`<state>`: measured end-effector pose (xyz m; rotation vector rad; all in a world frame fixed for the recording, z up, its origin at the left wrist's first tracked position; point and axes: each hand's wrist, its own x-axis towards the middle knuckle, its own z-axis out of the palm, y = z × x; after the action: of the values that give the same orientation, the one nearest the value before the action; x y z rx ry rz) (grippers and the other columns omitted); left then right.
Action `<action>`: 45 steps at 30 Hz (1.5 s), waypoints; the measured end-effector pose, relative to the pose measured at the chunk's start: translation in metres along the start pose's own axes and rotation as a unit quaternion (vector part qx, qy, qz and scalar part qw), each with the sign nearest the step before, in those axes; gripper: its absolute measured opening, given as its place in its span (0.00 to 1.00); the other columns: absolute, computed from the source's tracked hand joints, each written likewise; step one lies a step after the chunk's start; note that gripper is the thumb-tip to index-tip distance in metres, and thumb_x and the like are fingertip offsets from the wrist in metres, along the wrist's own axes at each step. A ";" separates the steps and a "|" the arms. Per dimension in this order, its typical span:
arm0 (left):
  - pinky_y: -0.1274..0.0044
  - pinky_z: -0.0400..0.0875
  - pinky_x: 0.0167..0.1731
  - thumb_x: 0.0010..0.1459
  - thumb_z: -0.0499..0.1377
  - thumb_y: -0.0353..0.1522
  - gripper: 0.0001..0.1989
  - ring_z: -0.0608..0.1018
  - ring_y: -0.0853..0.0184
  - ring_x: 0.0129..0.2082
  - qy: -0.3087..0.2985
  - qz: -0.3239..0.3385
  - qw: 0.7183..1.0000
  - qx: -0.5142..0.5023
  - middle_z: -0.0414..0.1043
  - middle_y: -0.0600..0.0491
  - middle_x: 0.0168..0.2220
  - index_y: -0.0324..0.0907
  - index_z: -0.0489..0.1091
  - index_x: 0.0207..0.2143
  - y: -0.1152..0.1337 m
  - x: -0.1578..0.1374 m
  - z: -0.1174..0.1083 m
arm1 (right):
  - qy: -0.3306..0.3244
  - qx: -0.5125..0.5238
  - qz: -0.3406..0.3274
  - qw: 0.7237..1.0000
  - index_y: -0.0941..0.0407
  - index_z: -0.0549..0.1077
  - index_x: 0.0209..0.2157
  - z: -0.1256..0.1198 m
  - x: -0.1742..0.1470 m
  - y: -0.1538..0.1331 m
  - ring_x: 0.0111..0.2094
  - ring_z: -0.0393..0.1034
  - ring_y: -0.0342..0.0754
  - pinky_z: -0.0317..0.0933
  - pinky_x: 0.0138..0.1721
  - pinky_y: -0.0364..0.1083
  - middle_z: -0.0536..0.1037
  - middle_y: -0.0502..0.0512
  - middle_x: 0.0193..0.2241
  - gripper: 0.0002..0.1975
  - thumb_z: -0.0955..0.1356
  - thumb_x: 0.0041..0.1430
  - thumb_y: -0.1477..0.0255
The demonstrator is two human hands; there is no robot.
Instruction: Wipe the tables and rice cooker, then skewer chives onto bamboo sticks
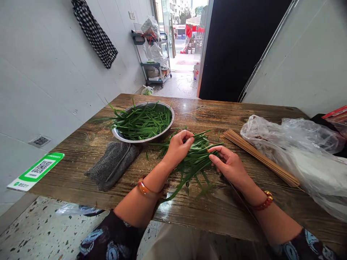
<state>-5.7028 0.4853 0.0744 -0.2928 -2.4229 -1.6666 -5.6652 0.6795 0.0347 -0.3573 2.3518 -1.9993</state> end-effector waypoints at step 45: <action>0.80 0.61 0.26 0.54 0.59 0.28 0.02 0.69 0.73 0.23 -0.073 0.012 0.996 0.050 0.69 0.59 0.22 0.40 0.69 0.28 0.005 -0.006 0.010 | 0.021 0.006 -0.014 1.000 0.54 0.74 0.45 0.003 -0.003 -0.006 0.20 0.65 0.41 0.60 0.20 0.41 0.69 0.45 0.22 0.15 0.68 0.58 0.63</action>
<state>-5.6957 0.4958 0.0738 -0.4405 -2.5878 -1.5578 -5.6604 0.6760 0.0398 -0.3536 2.3721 -2.0516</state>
